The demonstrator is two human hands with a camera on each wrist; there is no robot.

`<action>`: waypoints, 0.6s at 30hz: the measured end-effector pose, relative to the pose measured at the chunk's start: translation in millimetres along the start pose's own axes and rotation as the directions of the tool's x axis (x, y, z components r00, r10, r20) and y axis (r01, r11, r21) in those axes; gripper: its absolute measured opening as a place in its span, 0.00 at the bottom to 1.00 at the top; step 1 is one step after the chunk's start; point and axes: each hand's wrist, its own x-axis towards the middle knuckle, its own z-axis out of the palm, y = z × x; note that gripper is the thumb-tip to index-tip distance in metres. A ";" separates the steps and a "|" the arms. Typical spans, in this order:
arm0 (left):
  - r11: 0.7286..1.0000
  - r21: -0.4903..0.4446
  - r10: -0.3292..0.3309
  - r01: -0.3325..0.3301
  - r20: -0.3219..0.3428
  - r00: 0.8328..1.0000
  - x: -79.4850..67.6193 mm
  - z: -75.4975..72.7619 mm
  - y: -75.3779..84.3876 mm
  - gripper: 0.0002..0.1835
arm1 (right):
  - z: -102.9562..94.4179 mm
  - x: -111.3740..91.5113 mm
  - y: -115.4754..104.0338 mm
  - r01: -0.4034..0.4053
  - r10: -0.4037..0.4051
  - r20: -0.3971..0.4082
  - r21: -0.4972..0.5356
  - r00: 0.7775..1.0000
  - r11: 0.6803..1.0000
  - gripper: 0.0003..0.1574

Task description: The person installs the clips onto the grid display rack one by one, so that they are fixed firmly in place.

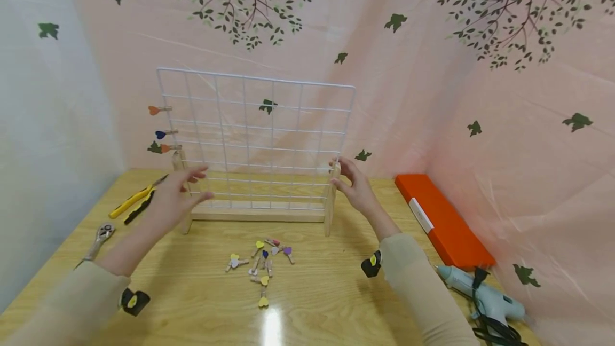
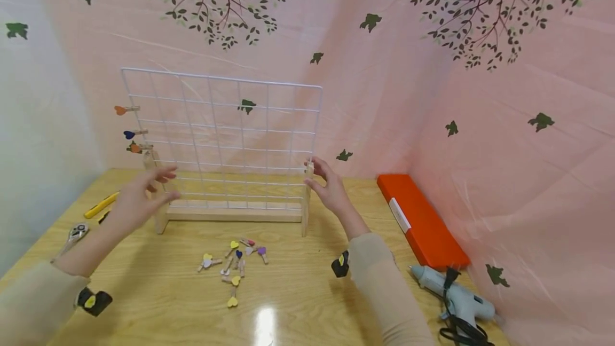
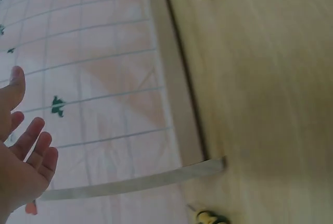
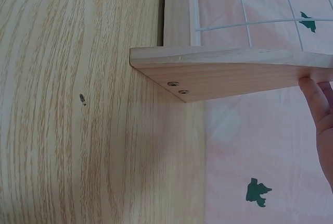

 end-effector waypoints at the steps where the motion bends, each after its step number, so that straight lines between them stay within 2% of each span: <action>1: 1.000 0.011 0.007 -0.008 0.058 0.998 -5.9 8.7 -3.3 0.31 | 0.1 0.2 -0.2 0.002 -0.002 0.001 0.000 1.000 1.000 0.31; 4: 0.999 0.021 0.033 -0.038 0.191 0.981 -23.1 34.3 -14.5 0.32 | 0.4 1.0 -0.4 0.002 -0.002 0.004 -0.007 1.000 1.000 0.31; 7: 0.998 0.003 0.057 -0.060 0.273 0.960 -37.7 54.2 -23.2 0.30 | 1.0 2.1 -0.1 0.008 -0.008 0.005 -0.011 1.000 1.000 0.31; 12: 0.994 -0.058 0.103 -0.087 0.408 0.907 -55.8 74.5 -29.4 0.24 | 1.7 2.8 1.7 0.015 -0.015 0.003 0.010 1.000 1.000 0.31; 15: 0.993 -0.069 0.120 -0.099 0.455 0.882 -63.5 82.0 -30.4 0.22 | 1.7 2.4 2.1 0.004 -0.004 0.004 0.021 1.000 1.000 0.31; 18: 0.992 -0.083 0.123 -0.095 0.471 0.874 -68.2 87.4 -31.9 0.18 | 2.3 1.8 1.8 -0.010 0.010 0.004 0.027 1.000 1.000 0.31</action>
